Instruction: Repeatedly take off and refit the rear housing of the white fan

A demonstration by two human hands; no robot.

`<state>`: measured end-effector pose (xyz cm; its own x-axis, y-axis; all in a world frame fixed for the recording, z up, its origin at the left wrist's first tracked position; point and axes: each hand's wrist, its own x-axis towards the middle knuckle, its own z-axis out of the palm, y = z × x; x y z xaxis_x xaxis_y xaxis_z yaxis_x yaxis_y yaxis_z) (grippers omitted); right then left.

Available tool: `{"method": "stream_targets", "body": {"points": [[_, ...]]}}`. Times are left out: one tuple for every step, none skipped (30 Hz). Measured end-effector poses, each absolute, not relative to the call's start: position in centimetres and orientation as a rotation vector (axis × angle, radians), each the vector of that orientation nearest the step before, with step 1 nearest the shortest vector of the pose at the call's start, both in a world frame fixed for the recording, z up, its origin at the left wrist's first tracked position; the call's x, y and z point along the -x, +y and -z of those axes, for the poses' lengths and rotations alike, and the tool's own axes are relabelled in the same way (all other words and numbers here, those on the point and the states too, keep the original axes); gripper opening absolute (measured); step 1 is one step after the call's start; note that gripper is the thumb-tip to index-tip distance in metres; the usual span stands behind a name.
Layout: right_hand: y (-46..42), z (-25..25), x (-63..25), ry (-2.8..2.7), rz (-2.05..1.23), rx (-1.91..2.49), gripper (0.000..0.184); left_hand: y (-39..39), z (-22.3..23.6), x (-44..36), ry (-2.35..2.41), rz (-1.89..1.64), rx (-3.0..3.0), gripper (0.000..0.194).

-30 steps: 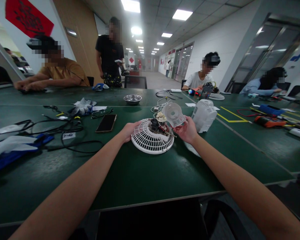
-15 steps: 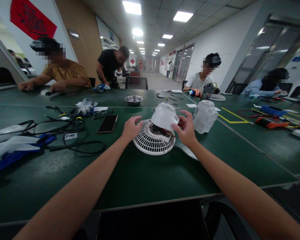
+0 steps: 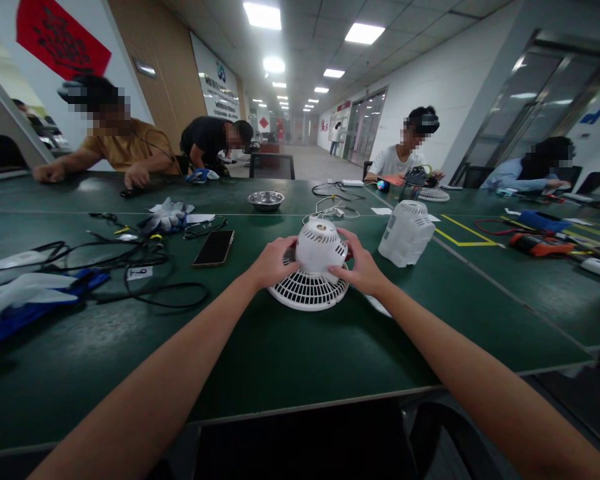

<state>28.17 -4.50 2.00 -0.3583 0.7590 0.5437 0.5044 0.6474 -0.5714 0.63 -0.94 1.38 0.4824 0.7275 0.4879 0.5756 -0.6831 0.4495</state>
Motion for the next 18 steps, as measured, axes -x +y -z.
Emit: {"method": "stream_targets", "body": {"points": [[-4.5, -2.0, -28.2, -2.041, -0.409, 0.985, 0.086, -1.0, -1.6, -0.5, 1.093, -0.975, -2.523, 0.061], [-4.5, -2.0, -28.2, -2.040, -0.425, 0.980, 0.086, -1.0, -1.9, -0.4, 1.069, -0.959, -2.541, 0.059], [-4.4, -2.0, -28.3, -2.037, -0.436, 0.971, 0.085, -1.1, -2.2, -0.4, 1.050, -0.938, -2.556, 0.057], [-4.4, -2.0, -28.5, -2.033, -0.442, 0.959, 0.085, -1.2, -2.4, -0.5, 1.038, -0.917, -2.566, 0.056], [-4.3, -1.9, -28.6, -2.030, -0.444, 0.948, 0.085, -1.3, -2.6, -0.5, 1.031, -0.899, -2.568, 0.054], [-4.2, -1.9, -28.8, -2.027, -0.444, 0.940, 0.085, -1.4, -2.7, -0.6, 1.027, -0.886, -2.565, 0.053], [-4.2, -1.9, -28.9, -2.028, -0.445, 0.935, 0.085, -1.4, -2.8, -0.6, 1.024, -0.881, -2.558, 0.053], [-4.2, -1.9, -28.9, -2.035, -0.448, 0.934, 0.085, -1.5, -2.8, -0.7, 1.020, -0.879, -2.548, 0.053], [-4.2, -1.9, -29.0, -2.046, -0.451, 0.935, 0.085, -1.5, -2.8, -0.7, 1.018, -0.880, -2.539, 0.053], [-4.2, -2.0, -29.0, -2.059, -0.453, 0.938, 0.085, -1.5, -2.7, -0.7, 1.016, -0.880, -2.531, 0.053], [-4.3, -2.1, -28.9, -2.073, -0.452, 0.940, 0.085, -1.5, -2.7, -0.7, 1.015, -0.877, -2.525, 0.053], [-4.4, -2.2, -28.9, -2.089, -0.447, 0.942, 0.085, -1.6, -2.6, -0.6, 1.014, -0.871, -2.520, 0.053], [-4.5, -2.3, -28.8, -2.102, -0.436, 0.947, 0.085, -1.6, -2.6, -0.6, 1.014, -0.864, -2.516, 0.054], [-4.6, -2.4, -28.7, -2.112, -0.424, 0.952, 0.085, -1.6, -2.6, -0.6, 1.014, -0.857, -2.516, 0.055], [-4.6, -2.4, -28.7, -2.119, -0.413, 0.958, 0.085, -1.6, -2.6, -0.5, 1.018, -0.849, -2.519, 0.055], [-4.7, -2.4, -28.6, -2.122, -0.406, 0.965, 0.085, -1.7, -2.7, -0.6, 1.027, -0.842, -2.524, 0.056], [-4.6, -2.4, -28.6, -2.120, -0.404, 0.970, 0.085, -1.7, -2.7, -0.6, 1.040, -0.835, -2.528, 0.056], [-4.6, -2.3, -28.6, -2.114, -0.410, 0.975, 0.086, -1.8, -2.7, -0.7, 1.055, -0.827, -2.532, 0.056]]}}
